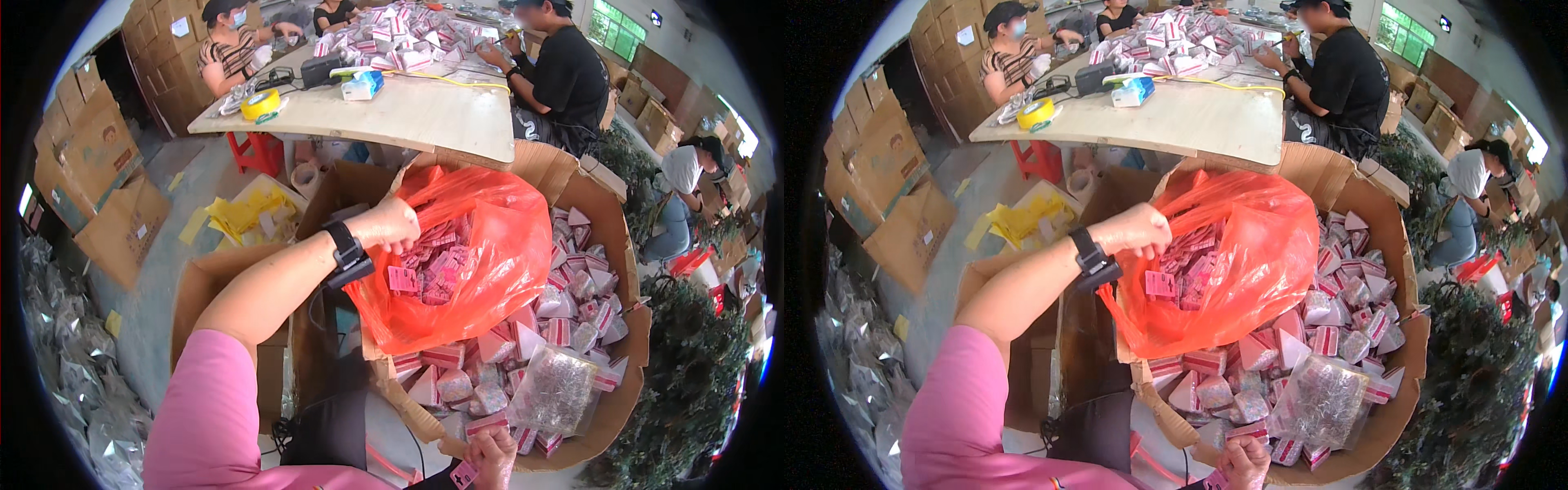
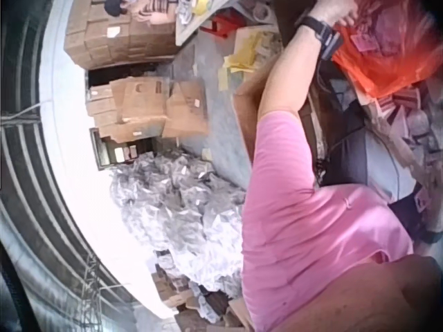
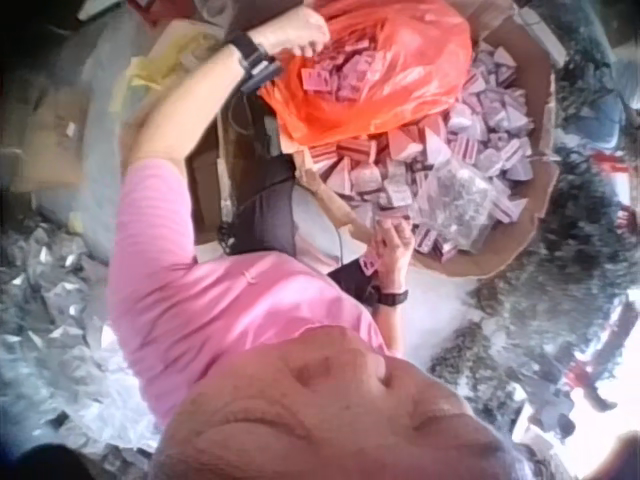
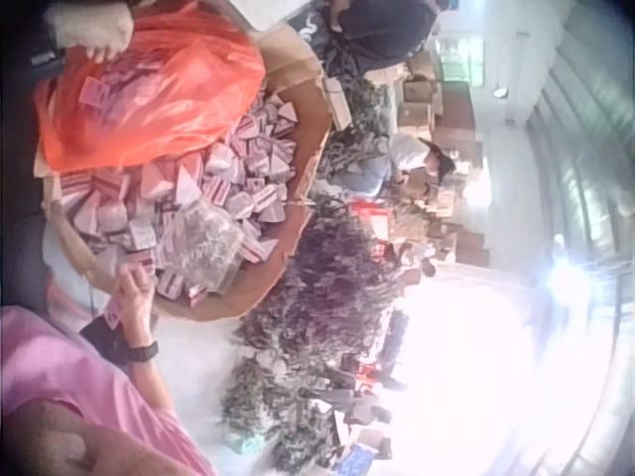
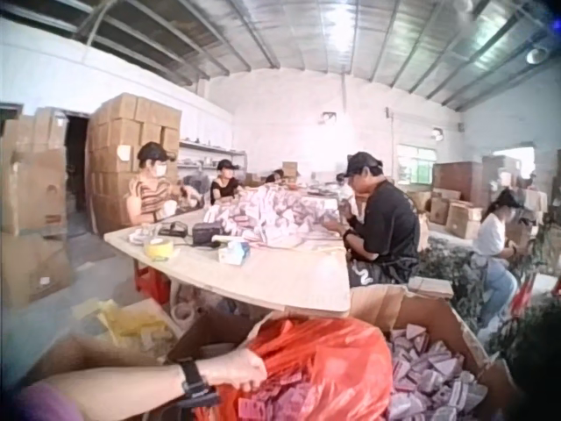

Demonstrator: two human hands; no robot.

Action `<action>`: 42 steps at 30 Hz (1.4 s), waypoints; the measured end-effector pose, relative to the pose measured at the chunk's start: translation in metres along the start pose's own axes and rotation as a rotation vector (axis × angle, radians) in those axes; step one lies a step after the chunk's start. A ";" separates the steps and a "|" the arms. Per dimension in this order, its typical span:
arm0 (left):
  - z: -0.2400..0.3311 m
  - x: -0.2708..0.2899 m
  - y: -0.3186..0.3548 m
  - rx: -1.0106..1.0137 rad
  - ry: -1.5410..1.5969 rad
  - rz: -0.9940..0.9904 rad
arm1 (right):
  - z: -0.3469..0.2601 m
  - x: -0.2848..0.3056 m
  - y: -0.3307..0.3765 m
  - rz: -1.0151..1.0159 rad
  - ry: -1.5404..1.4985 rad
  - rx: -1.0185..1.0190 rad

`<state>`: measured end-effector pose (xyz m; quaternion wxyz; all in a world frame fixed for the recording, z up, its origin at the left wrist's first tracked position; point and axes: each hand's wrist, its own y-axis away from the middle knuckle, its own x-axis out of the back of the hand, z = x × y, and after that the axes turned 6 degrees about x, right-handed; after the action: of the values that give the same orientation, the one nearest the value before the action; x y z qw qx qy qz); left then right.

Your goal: Packing small boxed items and plastic components into a large container in a manufacturing environment.

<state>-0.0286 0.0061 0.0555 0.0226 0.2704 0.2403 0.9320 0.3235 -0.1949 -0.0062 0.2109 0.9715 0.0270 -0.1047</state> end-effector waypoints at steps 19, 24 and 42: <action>0.003 -0.187 0.045 -0.672 -0.570 -0.039 | 0.019 0.008 -0.006 0.004 -0.186 0.031; 0.002 -0.246 -0.007 -0.568 -0.698 0.067 | 0.025 0.009 -0.009 -0.031 -0.248 0.027; -0.039 -0.200 0.079 -0.142 1.191 -0.713 | 0.022 0.015 -0.005 -0.090 -0.258 0.022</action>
<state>0.1285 -0.1150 -0.0356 0.2090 -0.3840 0.2244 0.8709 0.3332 -0.1997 -0.0308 0.1969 0.9501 0.0418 -0.2384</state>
